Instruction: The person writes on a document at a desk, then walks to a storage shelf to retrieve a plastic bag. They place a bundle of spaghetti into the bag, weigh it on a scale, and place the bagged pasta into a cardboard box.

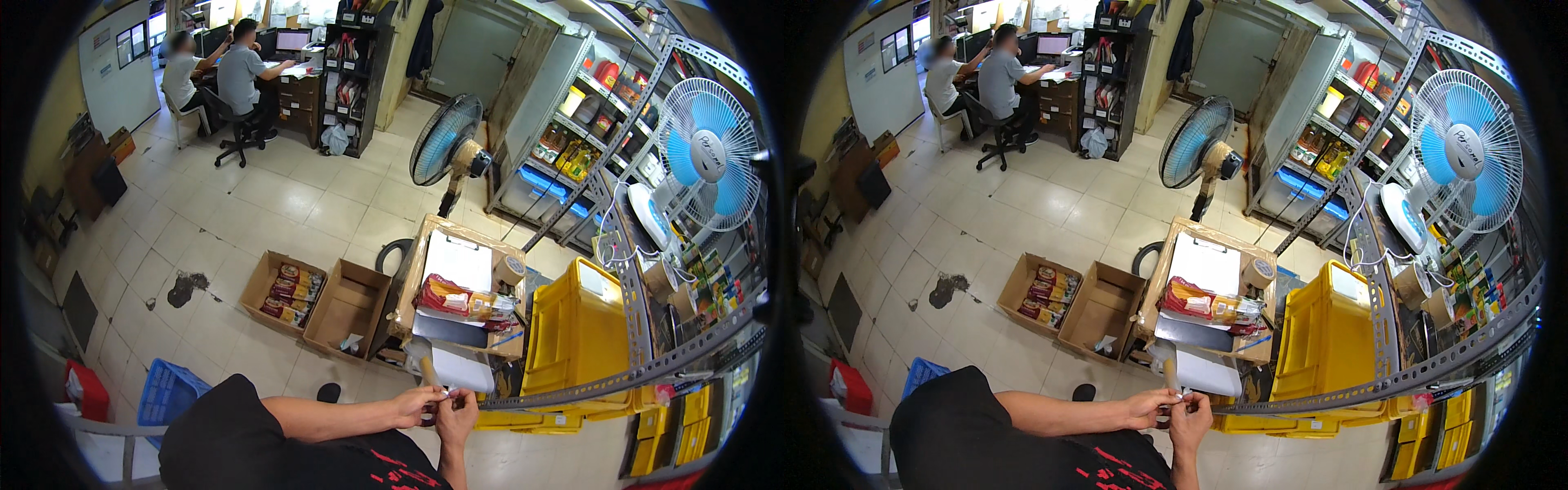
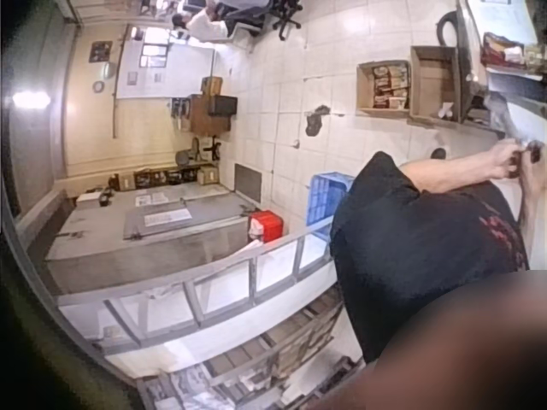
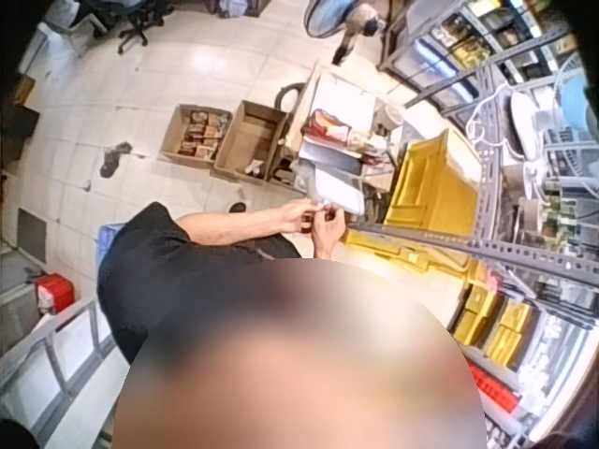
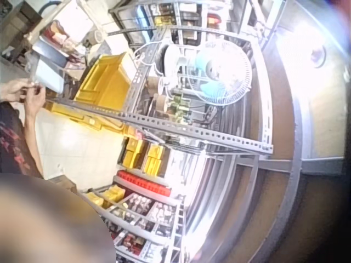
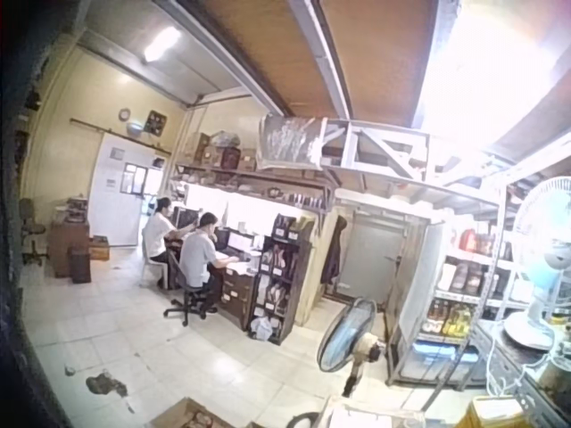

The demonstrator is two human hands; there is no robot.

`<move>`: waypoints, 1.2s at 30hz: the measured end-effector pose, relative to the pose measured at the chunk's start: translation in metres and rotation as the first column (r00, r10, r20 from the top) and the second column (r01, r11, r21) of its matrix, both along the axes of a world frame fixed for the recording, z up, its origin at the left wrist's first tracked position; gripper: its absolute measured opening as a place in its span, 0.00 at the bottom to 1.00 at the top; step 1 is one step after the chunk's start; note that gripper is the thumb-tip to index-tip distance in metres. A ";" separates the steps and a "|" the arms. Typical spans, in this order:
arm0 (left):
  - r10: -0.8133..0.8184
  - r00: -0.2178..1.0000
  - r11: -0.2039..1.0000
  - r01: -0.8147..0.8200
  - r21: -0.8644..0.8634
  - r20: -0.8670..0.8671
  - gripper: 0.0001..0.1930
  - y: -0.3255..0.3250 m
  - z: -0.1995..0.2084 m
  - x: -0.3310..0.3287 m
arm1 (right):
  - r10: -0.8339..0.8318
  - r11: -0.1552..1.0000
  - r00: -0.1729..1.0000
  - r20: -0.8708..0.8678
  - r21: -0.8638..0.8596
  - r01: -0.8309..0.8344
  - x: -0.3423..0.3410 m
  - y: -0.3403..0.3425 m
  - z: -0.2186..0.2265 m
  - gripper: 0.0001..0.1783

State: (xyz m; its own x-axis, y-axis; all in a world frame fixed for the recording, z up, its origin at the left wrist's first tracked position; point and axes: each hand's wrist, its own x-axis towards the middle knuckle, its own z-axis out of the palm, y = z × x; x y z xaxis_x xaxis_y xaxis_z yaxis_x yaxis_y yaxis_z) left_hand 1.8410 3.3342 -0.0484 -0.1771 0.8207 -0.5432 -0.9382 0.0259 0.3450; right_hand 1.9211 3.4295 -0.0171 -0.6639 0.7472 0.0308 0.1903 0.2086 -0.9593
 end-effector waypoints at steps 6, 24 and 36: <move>-0.040 0.999 0.991 0.038 0.129 0.009 0.06 -0.002 -0.013 -0.006 | 0.052 0.998 0.998 0.043 0.020 -0.053 0.008 0.003 -0.001 0.07; -0.019 0.775 1.000 0.014 -0.012 -0.631 0.10 -0.021 -0.015 -0.005 | 0.027 0.916 0.974 0.226 0.384 -0.115 0.014 -0.004 0.012 0.07; -0.001 0.887 0.999 -0.023 -0.047 -0.461 0.09 -0.031 -0.004 0.000 | 0.157 0.970 0.987 0.024 0.183 -0.159 0.011 -0.018 0.010 0.07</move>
